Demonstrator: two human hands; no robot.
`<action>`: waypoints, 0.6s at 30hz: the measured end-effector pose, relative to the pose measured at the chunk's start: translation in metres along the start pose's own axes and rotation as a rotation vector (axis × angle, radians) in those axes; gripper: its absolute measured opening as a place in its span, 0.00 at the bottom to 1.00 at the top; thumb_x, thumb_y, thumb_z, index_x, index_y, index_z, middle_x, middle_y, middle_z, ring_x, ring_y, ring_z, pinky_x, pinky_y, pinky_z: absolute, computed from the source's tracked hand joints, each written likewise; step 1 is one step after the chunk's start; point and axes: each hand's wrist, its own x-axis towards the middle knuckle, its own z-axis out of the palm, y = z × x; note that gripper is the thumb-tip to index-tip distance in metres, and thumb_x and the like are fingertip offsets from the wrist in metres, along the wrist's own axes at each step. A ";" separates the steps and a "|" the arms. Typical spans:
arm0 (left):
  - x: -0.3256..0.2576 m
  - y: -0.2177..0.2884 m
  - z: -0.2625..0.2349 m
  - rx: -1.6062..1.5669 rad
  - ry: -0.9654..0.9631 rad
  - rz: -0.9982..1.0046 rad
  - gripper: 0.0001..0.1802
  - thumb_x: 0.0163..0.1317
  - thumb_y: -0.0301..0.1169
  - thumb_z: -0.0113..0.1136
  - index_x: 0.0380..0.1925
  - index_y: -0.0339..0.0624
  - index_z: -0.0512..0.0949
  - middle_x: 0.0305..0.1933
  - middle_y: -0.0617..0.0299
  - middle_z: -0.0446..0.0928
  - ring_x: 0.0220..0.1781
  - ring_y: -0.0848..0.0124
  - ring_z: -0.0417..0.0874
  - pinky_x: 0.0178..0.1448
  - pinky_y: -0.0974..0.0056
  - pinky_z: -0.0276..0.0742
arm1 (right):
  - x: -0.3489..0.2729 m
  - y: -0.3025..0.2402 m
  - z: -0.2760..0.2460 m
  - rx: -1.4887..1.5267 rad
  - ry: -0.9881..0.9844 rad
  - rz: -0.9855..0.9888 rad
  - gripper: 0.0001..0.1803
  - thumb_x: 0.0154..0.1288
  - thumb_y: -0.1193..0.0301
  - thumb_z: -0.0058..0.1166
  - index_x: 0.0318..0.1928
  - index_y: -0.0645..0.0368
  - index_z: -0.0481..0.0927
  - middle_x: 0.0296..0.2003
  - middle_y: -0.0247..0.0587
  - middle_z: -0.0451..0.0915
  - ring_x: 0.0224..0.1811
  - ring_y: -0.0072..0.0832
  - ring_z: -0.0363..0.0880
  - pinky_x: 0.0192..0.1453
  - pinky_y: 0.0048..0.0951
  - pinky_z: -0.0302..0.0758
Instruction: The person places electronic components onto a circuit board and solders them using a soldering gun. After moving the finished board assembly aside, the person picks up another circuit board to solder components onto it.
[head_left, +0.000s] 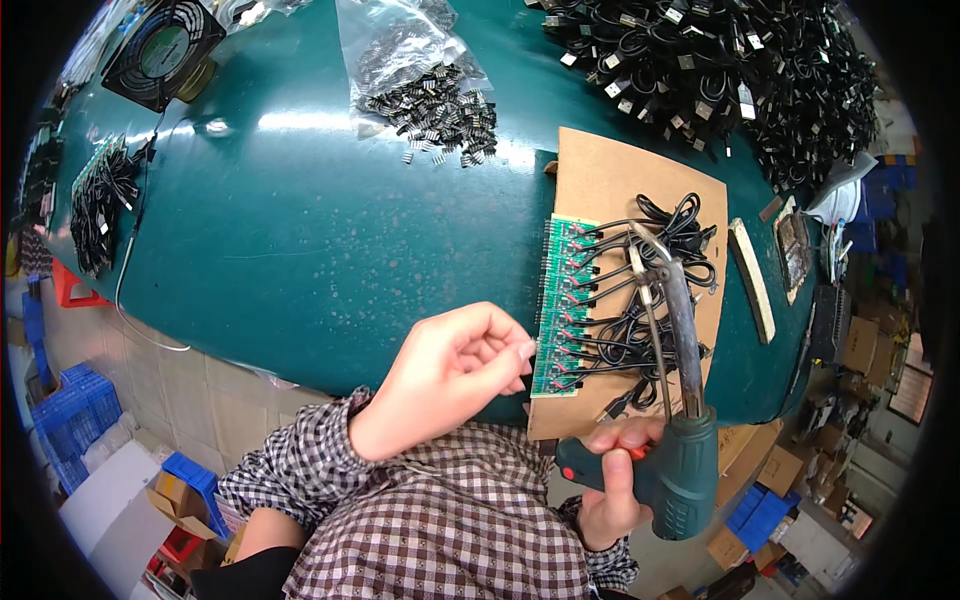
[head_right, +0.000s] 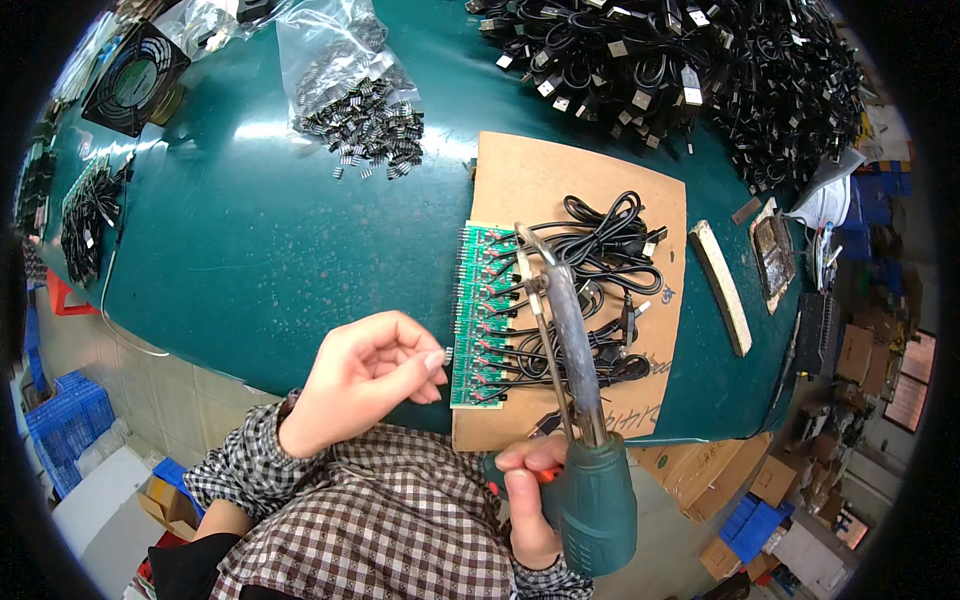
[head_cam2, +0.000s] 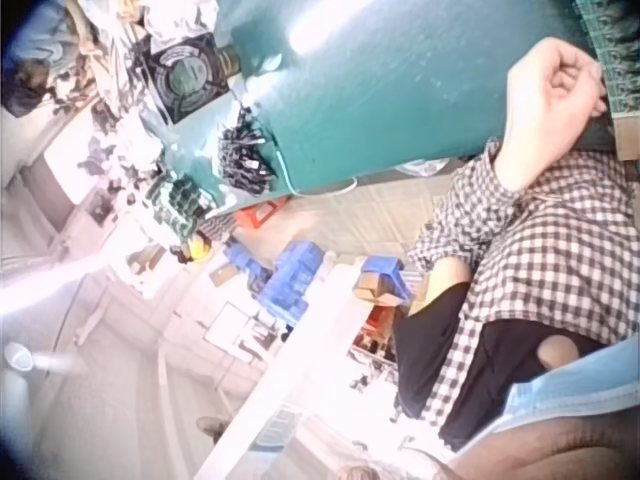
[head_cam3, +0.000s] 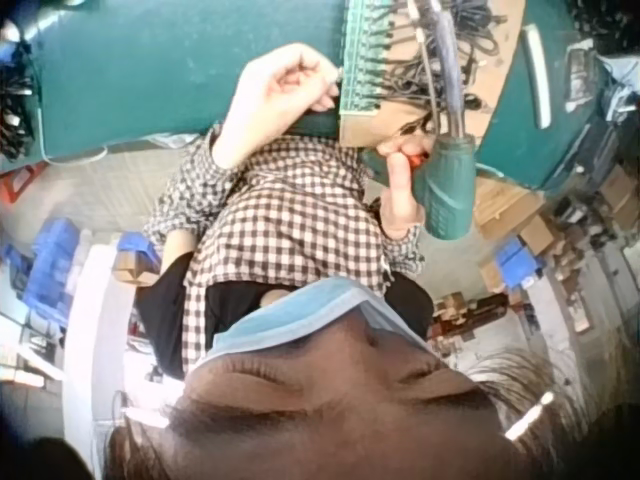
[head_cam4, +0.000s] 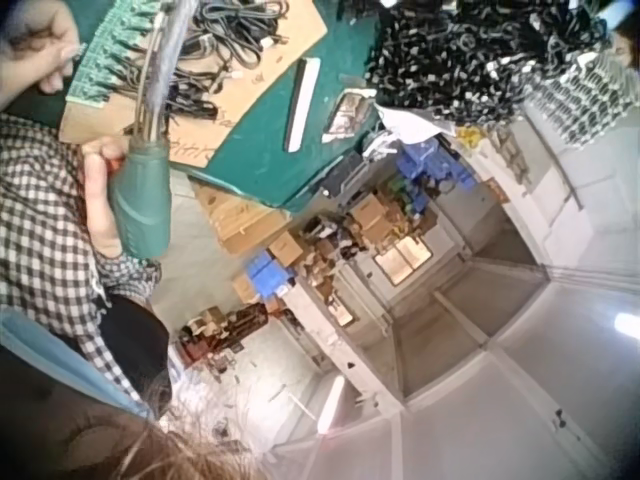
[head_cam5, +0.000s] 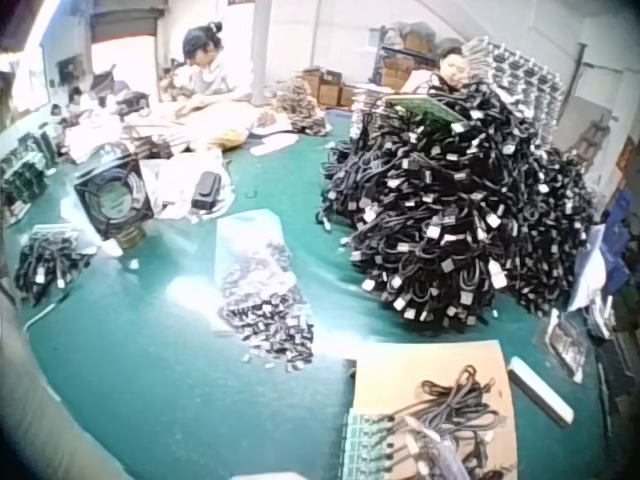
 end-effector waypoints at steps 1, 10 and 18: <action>0.004 -0.005 -0.002 0.065 -0.009 0.023 0.06 0.60 0.26 0.54 0.31 0.31 0.72 0.28 0.60 0.76 0.29 0.78 0.78 0.35 0.74 0.77 | -0.001 0.000 -0.002 -0.004 -0.007 0.000 0.17 0.52 0.77 0.51 0.43 0.63 0.64 0.31 0.38 0.66 0.29 0.27 0.69 0.33 0.28 0.71; 0.008 -0.009 0.001 0.115 0.002 0.032 0.07 0.60 0.27 0.54 0.31 0.32 0.72 0.28 0.62 0.75 0.28 0.79 0.78 0.34 0.75 0.77 | -0.013 0.002 -0.014 0.017 -0.058 0.041 0.15 0.55 0.74 0.49 0.42 0.63 0.64 0.30 0.40 0.66 0.30 0.27 0.70 0.34 0.29 0.72; 0.009 -0.013 0.004 0.069 0.040 0.053 0.06 0.59 0.26 0.54 0.31 0.32 0.71 0.28 0.62 0.75 0.29 0.79 0.79 0.35 0.75 0.78 | -0.026 0.007 -0.027 -0.016 -0.080 0.108 0.15 0.58 0.69 0.50 0.41 0.64 0.64 0.30 0.41 0.67 0.31 0.29 0.71 0.33 0.31 0.74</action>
